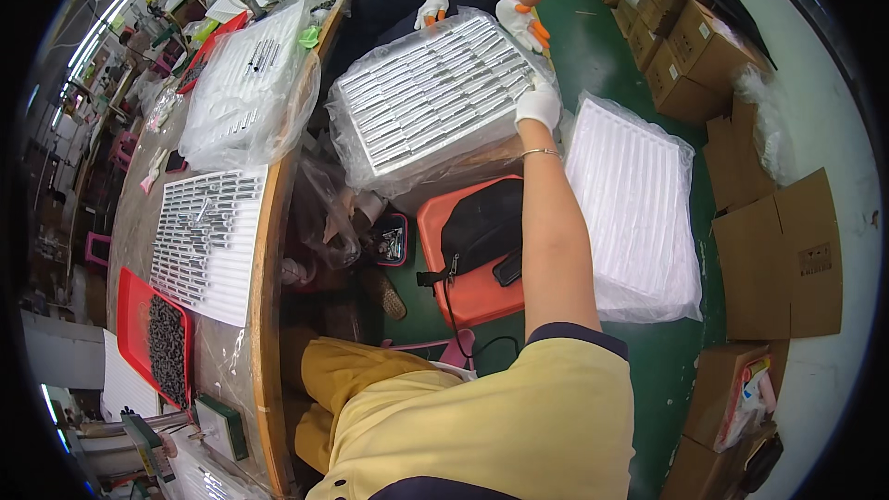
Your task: Assemble small metal cylindrical components using an industrial press machine and manual hand assembly.
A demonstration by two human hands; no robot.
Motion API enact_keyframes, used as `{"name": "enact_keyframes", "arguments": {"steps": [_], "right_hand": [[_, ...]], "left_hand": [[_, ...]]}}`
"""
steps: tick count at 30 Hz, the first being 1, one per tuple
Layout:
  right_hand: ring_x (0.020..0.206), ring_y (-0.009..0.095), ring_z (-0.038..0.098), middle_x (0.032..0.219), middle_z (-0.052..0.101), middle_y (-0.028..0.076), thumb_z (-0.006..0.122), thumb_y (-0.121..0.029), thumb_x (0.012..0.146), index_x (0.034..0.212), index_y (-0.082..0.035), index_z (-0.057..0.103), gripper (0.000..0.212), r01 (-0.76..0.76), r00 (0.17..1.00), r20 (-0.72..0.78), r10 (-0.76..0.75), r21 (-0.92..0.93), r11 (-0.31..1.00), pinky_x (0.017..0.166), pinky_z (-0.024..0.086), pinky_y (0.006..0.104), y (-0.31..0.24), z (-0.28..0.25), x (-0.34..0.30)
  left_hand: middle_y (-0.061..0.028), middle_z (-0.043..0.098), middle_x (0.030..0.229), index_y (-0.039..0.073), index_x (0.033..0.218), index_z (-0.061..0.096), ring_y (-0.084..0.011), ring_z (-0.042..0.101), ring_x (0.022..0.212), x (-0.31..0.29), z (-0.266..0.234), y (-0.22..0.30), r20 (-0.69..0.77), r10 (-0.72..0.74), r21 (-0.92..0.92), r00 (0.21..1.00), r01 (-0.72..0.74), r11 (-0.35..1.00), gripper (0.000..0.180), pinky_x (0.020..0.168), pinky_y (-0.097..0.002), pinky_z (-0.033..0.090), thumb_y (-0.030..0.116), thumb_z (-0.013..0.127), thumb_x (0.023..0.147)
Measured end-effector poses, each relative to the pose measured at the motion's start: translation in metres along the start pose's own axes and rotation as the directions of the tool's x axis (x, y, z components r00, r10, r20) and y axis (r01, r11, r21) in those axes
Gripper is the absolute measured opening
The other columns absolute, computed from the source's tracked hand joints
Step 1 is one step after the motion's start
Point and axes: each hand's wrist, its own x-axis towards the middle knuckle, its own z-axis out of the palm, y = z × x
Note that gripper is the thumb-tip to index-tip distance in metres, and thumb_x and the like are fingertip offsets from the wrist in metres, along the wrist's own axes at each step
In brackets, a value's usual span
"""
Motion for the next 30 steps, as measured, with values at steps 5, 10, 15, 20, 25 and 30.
{"name": "enact_keyframes", "arguments": {"steps": [5,10,15,20,25,30], "right_hand": [[0.097,0.032,0.063,0.106,0.065,0.019,0.051,-0.010,0.080,0.114,-0.018,0.065,0.039,-0.061,0.998,0.014,0.061,0.026,0.998,0.085,0.048,0.0377,0.028,0.009,0.009],[0.097,0.034,0.062,0.107,0.064,0.019,0.052,-0.012,0.081,0.113,-0.011,0.065,0.034,-0.036,0.998,-0.046,0.039,0.056,0.998,0.085,0.048,0.0387,0.035,0.019,-0.007],[0.094,0.033,0.063,0.105,0.064,0.018,0.056,-0.013,0.083,0.112,-0.007,0.065,0.031,-0.025,1.000,0.014,0.023,0.162,0.986,0.083,0.048,0.0379,0.030,0.021,-0.044],[0.086,0.031,0.064,0.095,0.066,0.017,0.059,-0.016,0.083,0.106,-0.009,0.066,0.025,0.249,0.966,0.008,-0.257,0.221,0.943,0.078,0.050,0.0388,-0.006,0.046,-0.110],[0.086,0.033,0.063,0.091,0.066,0.016,0.056,-0.020,0.085,0.104,-0.014,0.066,0.022,0.281,0.849,0.383,-0.365,0.258,0.924,0.076,0.050,0.0424,-0.068,0.070,-0.192],[0.087,0.036,0.063,0.092,0.065,0.018,0.053,-0.019,0.086,0.106,-0.011,0.063,0.024,0.332,0.807,0.493,-0.325,0.075,0.940,0.074,0.050,0.0459,-0.103,0.098,-0.215]], "left_hand": [[-0.0230,0.064,0.101,-0.001,0.108,0.062,-0.0391,0.061,0.088,0.002,0.017,-0.001,0.004,0.076,0.005,0.997,-0.076,0.997,0.037,0.075,-0.0468,0.050,0.031,0.047,0.095],[-0.0201,0.064,0.106,0.002,0.112,0.062,-0.0361,0.061,0.092,0.015,0.036,-0.007,0.031,0.069,0.036,0.997,-0.071,0.997,0.038,0.077,-0.0432,0.050,0.032,0.045,0.096],[-0.0172,0.064,0.110,0.005,0.116,0.061,-0.0332,0.061,0.096,0.026,0.058,-0.038,0.059,0.018,0.106,0.998,-0.024,0.994,0.039,0.080,-0.0395,0.050,0.033,0.043,0.097],[-0.0143,0.063,0.114,0.007,0.119,0.061,-0.0302,0.062,0.101,0.026,0.070,-0.097,0.079,-0.073,0.215,0.994,0.054,0.975,0.041,0.082,-0.0359,0.050,0.035,0.040,0.098],[-0.0169,0.064,0.111,0.004,0.117,0.061,-0.0318,0.062,0.098,0.016,0.057,-0.076,0.096,-0.111,0.146,0.989,0.097,0.985,0.041,0.082,-0.0371,0.049,0.035,0.043,0.097],[-0.0195,0.064,0.108,0.001,0.115,0.062,-0.0333,0.062,0.095,0.009,0.024,-0.032,0.102,-0.152,0.058,0.983,0.147,0.987,0.043,0.082,-0.0382,0.049,0.036,0.046,0.096]]}}
